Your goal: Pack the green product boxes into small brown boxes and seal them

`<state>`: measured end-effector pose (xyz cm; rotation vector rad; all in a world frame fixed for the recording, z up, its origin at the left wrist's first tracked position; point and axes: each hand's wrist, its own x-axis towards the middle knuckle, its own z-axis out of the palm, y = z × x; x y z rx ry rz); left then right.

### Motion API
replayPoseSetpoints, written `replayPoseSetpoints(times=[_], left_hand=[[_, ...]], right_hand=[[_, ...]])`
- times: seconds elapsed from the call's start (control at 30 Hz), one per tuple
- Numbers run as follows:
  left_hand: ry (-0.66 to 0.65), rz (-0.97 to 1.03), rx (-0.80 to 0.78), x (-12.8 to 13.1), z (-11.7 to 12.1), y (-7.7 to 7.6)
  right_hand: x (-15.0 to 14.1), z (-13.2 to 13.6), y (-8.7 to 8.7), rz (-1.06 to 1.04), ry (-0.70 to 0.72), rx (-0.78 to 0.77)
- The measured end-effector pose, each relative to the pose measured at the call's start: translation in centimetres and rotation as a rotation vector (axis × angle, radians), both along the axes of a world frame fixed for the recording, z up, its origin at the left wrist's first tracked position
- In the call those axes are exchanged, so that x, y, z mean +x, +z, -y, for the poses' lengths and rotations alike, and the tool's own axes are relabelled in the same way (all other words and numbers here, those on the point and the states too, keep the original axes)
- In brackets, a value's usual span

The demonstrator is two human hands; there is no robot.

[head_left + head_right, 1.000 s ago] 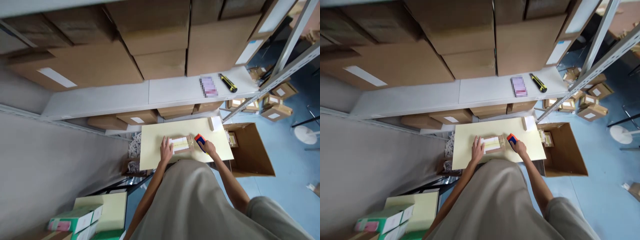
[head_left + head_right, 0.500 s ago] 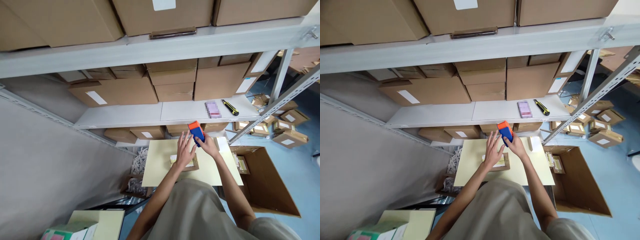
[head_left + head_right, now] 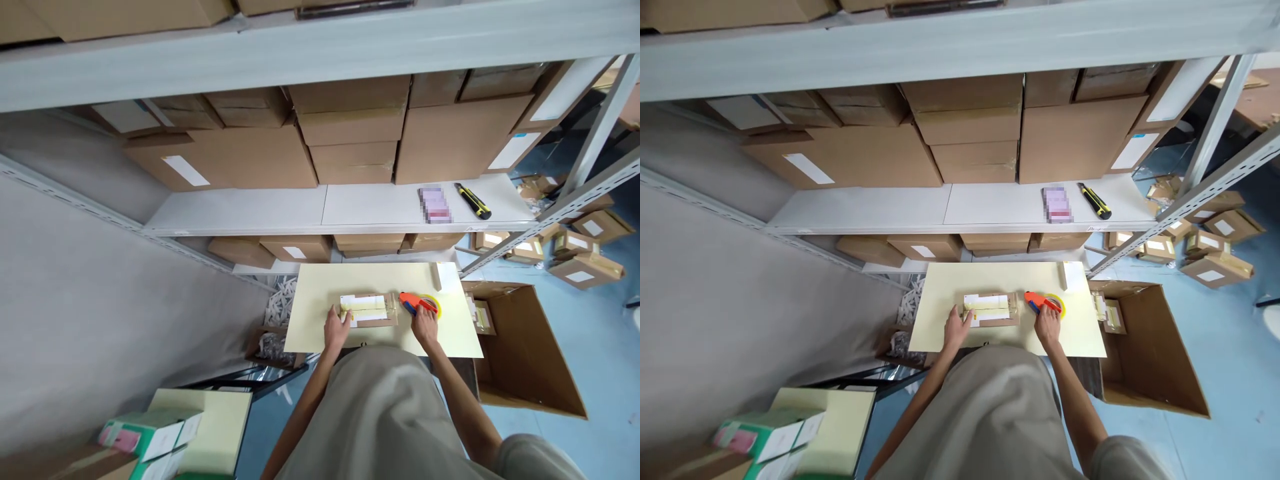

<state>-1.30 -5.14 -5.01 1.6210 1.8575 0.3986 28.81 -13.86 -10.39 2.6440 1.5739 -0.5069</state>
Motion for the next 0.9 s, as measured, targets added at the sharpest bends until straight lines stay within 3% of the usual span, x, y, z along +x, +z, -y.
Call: replayPoseSetpoints(times=[0.1, 0.27, 0.33, 0.4, 0.53, 0.67, 0.77, 0.9], left_hand=[[-0.038, -0.073, -0.115, 0.3, 0.3, 0.6], [-0.031, -0.172, -0.173, 1.0, -0.2, 1.3], [-0.026, -0.182, -0.204, 1.6, -0.3, 1.1], [-0.006, -0.17, -0.21, 2.5, -0.5, 0.8], [0.079, -0.159, -0.216, 3.7, -0.8, -0.4], [0.092, -0.03, -0.215, 2.2, -0.8, -1.7], [0.047, 0.171, -0.225, 0.3, -0.4, -2.2], [0.054, 0.287, -0.18, -1.4, 0.4, -2.4]], right_hand=[[-0.2, 1.1, -0.5, -0.001, -0.067, -0.028], [-4.0, -0.8, 3.4, -0.126, -0.127, 0.126], [-6.4, -2.1, 4.8, -0.311, -0.115, 0.086], [-8.3, -3.0, 5.3, -0.366, -0.113, 0.004], [-8.5, -3.0, 4.6, -0.388, -0.08, -0.015], [-6.0, -1.6, 3.6, -0.501, -0.098, 0.033], [-4.9, -0.8, 3.1, -0.597, -0.086, 0.128], [-4.8, 0.2, 2.2, -0.613, 0.015, 0.338]])
